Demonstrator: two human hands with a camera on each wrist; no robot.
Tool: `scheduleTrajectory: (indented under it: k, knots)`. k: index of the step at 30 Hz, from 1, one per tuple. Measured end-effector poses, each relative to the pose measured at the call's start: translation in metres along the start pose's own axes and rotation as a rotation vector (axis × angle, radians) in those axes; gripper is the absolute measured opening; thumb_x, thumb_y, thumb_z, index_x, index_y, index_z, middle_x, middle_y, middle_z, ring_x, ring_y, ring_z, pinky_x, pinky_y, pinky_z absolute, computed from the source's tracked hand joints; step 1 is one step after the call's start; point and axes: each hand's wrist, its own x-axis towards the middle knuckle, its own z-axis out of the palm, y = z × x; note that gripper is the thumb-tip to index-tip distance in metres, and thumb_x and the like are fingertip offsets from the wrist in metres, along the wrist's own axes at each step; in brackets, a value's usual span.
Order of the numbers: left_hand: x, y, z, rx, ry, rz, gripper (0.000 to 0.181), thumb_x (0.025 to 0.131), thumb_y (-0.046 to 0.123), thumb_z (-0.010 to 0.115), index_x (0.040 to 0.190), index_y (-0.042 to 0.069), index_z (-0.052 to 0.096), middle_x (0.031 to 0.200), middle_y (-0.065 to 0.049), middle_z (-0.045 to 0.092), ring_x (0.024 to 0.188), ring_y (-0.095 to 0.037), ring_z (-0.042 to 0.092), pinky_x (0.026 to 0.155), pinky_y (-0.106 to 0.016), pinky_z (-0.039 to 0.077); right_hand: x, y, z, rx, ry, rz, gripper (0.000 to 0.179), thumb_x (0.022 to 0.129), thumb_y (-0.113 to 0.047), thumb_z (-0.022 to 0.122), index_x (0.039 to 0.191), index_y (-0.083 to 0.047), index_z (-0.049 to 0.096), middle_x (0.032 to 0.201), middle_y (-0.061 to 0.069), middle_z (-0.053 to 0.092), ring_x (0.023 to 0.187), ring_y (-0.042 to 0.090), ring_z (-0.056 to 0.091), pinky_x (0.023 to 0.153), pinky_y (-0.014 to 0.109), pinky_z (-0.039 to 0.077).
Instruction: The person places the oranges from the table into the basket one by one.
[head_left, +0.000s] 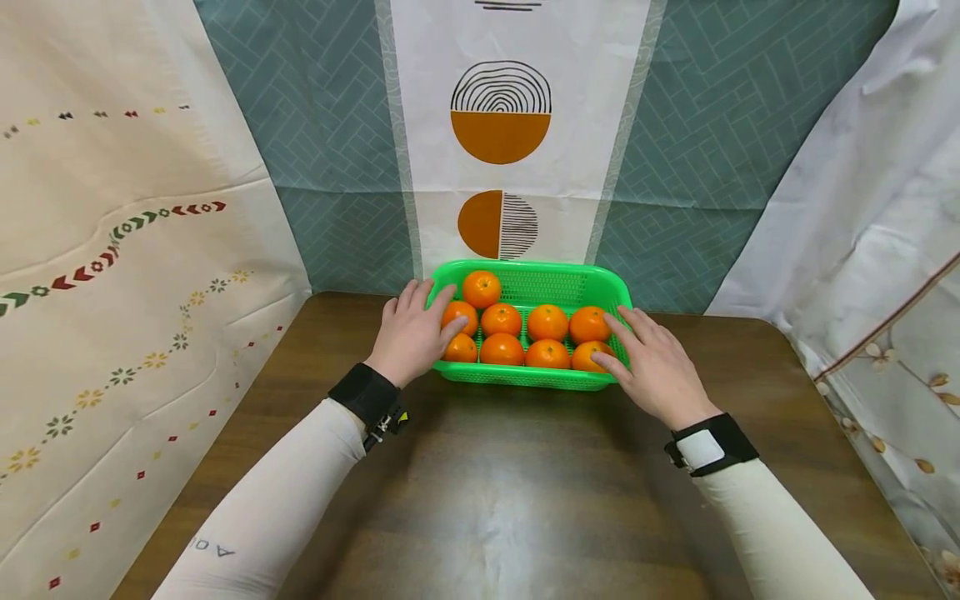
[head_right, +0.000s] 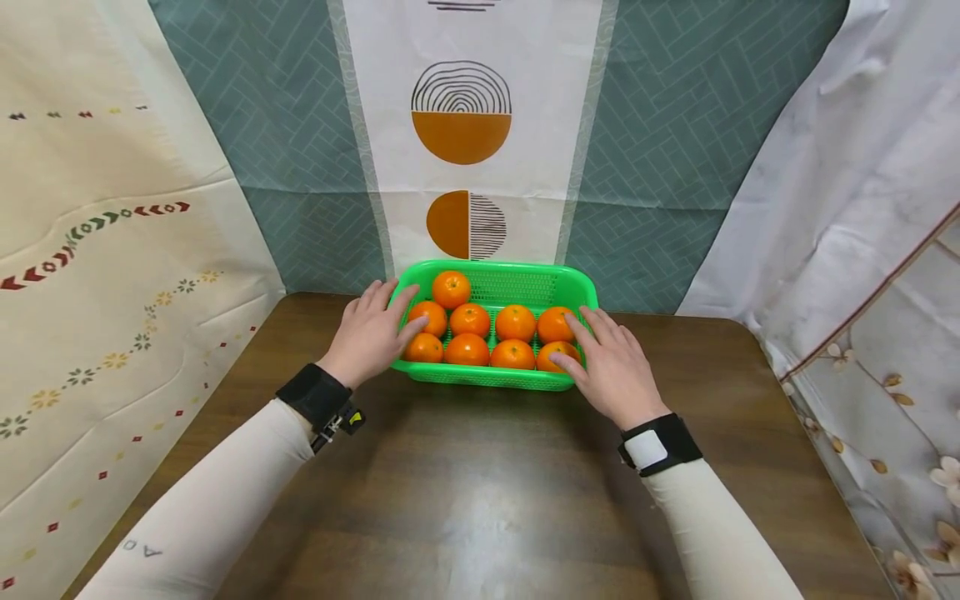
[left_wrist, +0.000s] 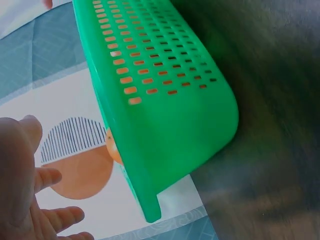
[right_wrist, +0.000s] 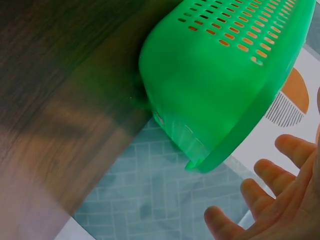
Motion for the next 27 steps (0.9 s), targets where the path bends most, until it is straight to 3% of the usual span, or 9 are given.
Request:
scheduleTrajectory:
  k: [18,27]
  knots:
    - [-0.026,0.021,0.008,0.023,0.038,0.068,0.073,0.114,0.06,0.049,0.173,0.017,0.041,0.179,-0.02,0.028,0.166,-0.045,0.019,0.126,-0.074,0.021,-0.011,-0.004,-0.005,0.006,0.07,0.013,0.075,0.11,-0.048,0.067,0.167,-0.005,0.047,0.173,0.023,0.039,0.161,0.047,0.03,0.126,0.069,0.026]
    - [-0.053,0.024,0.009,0.067,0.127,0.128,0.073,0.112,0.057,0.057,0.171,0.017,0.043,0.177,-0.02,0.032,0.164,-0.047,0.024,0.125,-0.075,0.024,-0.018,-0.017,-0.001,0.007,0.102,0.003,0.077,0.108,-0.046,0.071,0.168,-0.006,0.046,0.172,0.022,0.041,0.162,0.046,0.03,0.126,0.07,0.028]
